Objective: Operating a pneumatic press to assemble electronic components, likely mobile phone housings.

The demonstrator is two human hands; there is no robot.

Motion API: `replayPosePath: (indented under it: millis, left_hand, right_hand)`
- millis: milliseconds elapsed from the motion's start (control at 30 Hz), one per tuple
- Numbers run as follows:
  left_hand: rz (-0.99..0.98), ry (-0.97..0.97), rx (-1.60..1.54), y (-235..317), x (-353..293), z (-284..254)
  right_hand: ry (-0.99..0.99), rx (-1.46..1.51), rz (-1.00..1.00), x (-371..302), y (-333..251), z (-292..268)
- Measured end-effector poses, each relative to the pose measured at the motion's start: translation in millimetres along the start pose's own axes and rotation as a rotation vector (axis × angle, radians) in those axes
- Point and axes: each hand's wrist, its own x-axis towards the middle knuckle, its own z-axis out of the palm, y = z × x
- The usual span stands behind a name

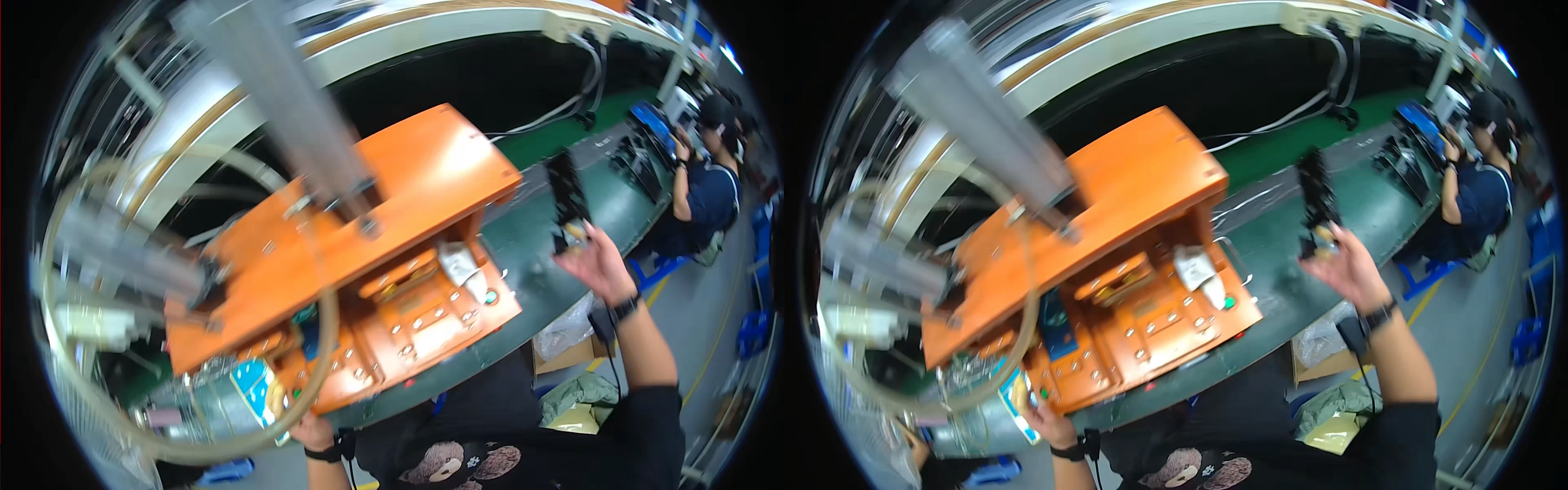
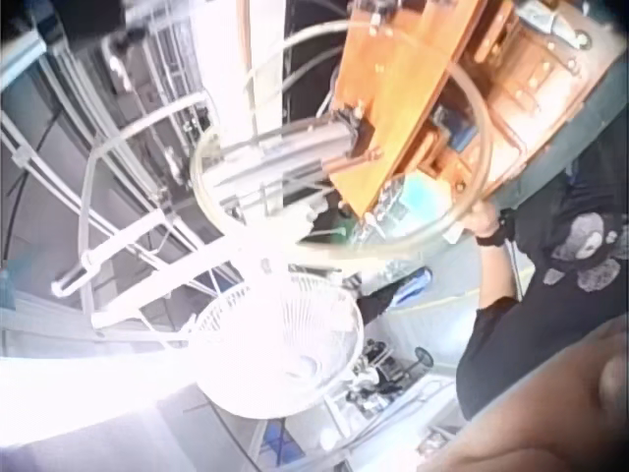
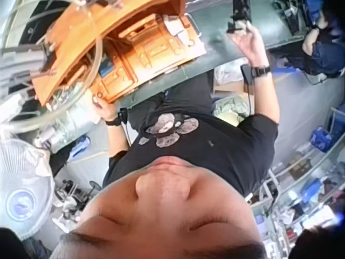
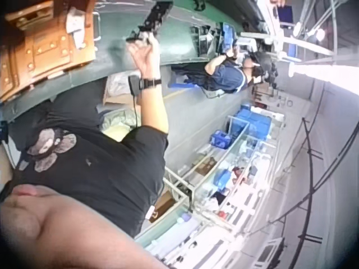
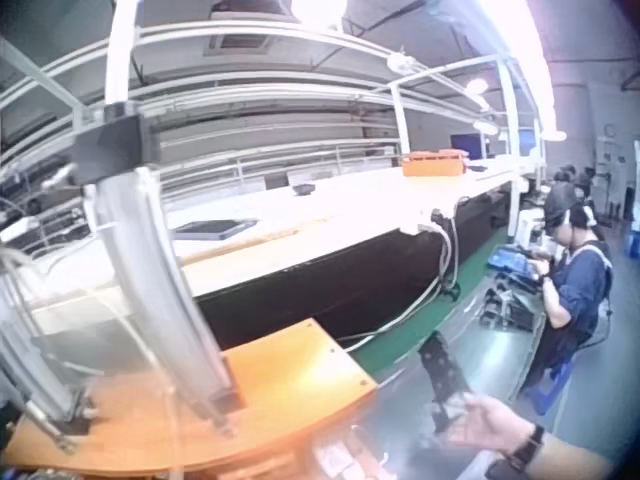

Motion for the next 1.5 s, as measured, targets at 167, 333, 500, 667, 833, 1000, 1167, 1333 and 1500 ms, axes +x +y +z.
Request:
replayPosePath:
  millis: [167,333,500,667,833,1000,1167,1333,1500]
  left_hand:
    - [0.401,-0.283,0.030,59,-20,4]
    - [0.546,-0.865,-0.103,110,-48,11]
    - [0.537,-0.807,0.088,105,-32,-13]
    - [0.457,-0.695,0.131,87,17,-20]
    - [0.371,-0.672,0.237,64,75,-16]
    - [0.420,-0.806,0.363,63,106,-18]
    - [0.443,-0.934,0.460,67,117,-18]
    - [0.475,-0.937,0.477,65,114,-14]
    - [0.331,-0.896,0.310,67,103,-21]
  right_hand:
    - [-0.299,-0.152,-0.149,-151,101,39]
    - [-0.647,0.088,0.528,-183,205,83]
    - [-0.916,0.086,0.621,-146,251,123]
    - [-0.893,-0.005,0.539,-118,261,154]
    - [-0.900,-0.140,0.453,-109,259,129]
    - [-0.822,-0.390,0.242,-115,232,89]
    - [-0.677,-0.405,0.227,-123,225,46]
    - [-0.680,-0.497,0.289,-127,236,44]
    - [-0.768,-0.524,0.369,-119,255,68]
